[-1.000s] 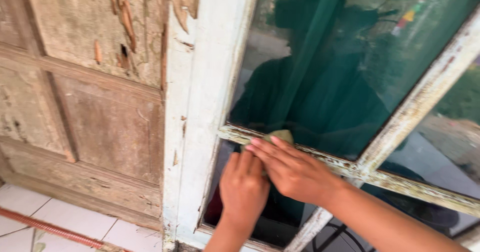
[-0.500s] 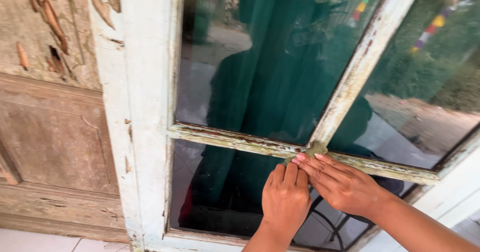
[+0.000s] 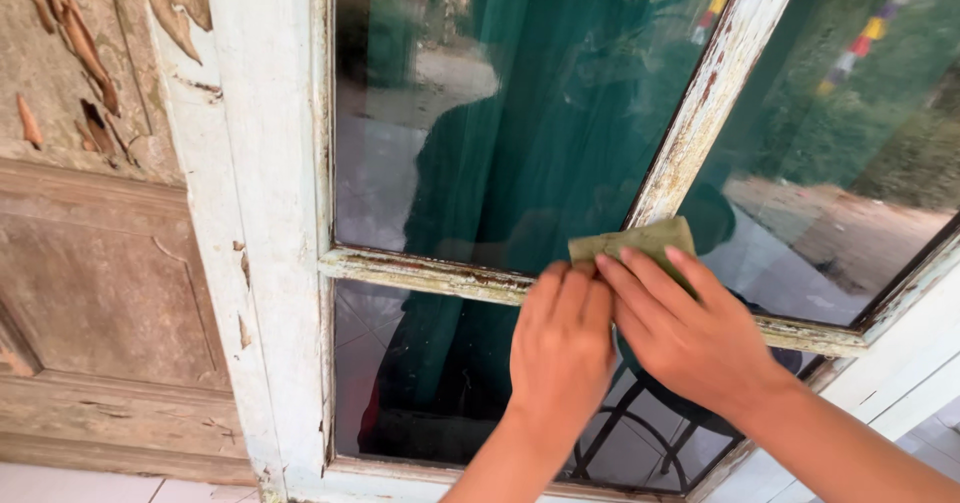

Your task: The person cleans a window by wiping the panes and frames with a sponge, rinsing and wringing the sponge in a bucket of water, and scrubbing the window frame.

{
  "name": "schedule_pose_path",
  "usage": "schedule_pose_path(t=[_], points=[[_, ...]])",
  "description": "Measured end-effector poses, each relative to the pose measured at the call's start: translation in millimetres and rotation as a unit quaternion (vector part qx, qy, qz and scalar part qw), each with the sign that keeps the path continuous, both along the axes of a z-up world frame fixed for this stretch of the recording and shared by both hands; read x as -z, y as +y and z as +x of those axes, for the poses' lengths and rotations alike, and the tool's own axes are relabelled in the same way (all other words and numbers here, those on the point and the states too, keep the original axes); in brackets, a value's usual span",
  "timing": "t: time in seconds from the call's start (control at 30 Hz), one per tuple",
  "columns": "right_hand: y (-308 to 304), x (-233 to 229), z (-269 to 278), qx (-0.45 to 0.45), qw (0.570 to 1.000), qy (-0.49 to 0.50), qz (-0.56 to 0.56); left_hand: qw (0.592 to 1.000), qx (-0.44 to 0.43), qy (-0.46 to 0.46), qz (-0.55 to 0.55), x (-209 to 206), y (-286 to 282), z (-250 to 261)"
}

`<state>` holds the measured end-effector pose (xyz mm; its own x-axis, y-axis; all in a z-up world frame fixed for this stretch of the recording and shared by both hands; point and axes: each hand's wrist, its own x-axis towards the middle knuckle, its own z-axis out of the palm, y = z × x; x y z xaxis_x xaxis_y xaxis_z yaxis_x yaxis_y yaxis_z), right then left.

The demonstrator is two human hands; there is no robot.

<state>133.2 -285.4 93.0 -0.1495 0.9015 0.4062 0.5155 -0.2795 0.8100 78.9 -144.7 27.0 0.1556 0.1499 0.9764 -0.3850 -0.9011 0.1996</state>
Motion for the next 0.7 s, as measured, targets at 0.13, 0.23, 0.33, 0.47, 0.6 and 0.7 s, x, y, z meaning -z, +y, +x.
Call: schedule_pose_path(t=[0.13, 0.23, 0.33, 0.47, 0.6, 0.7], points=[[7.4, 3.9, -4.1, 0.071, 0.996, 0.044, -0.02, 0.996, 0.07, 0.028, -0.044, -4.2, 5.3, -2.2], [5.1, 9.5, -4.1, 0.067, 0.996, 0.066, -0.005, 0.995, 0.057, 0.067, -0.037, -0.4, 4.1, -7.9], [6.9, 3.1, -0.3, 0.042, 0.989, 0.141, 0.025, 0.991, 0.062, 0.109, -0.055, -4.7, 8.1, -11.3], [16.7, -1.8, -1.8, 0.054, 0.981, 0.186, 0.02, 0.985, 0.09, 0.132, -0.06, -12.4, 17.8, -23.9], [9.6, -1.4, -11.2, 0.039, 0.981, 0.19, 0.001, 0.975, 0.117, 0.177, -0.064, -4.9, 19.2, -30.9], [-4.2, -3.1, -19.5, 0.001, 0.987, 0.159, -0.025, 0.982, 0.118, 0.141, -0.034, 14.7, 13.7, -34.4]])
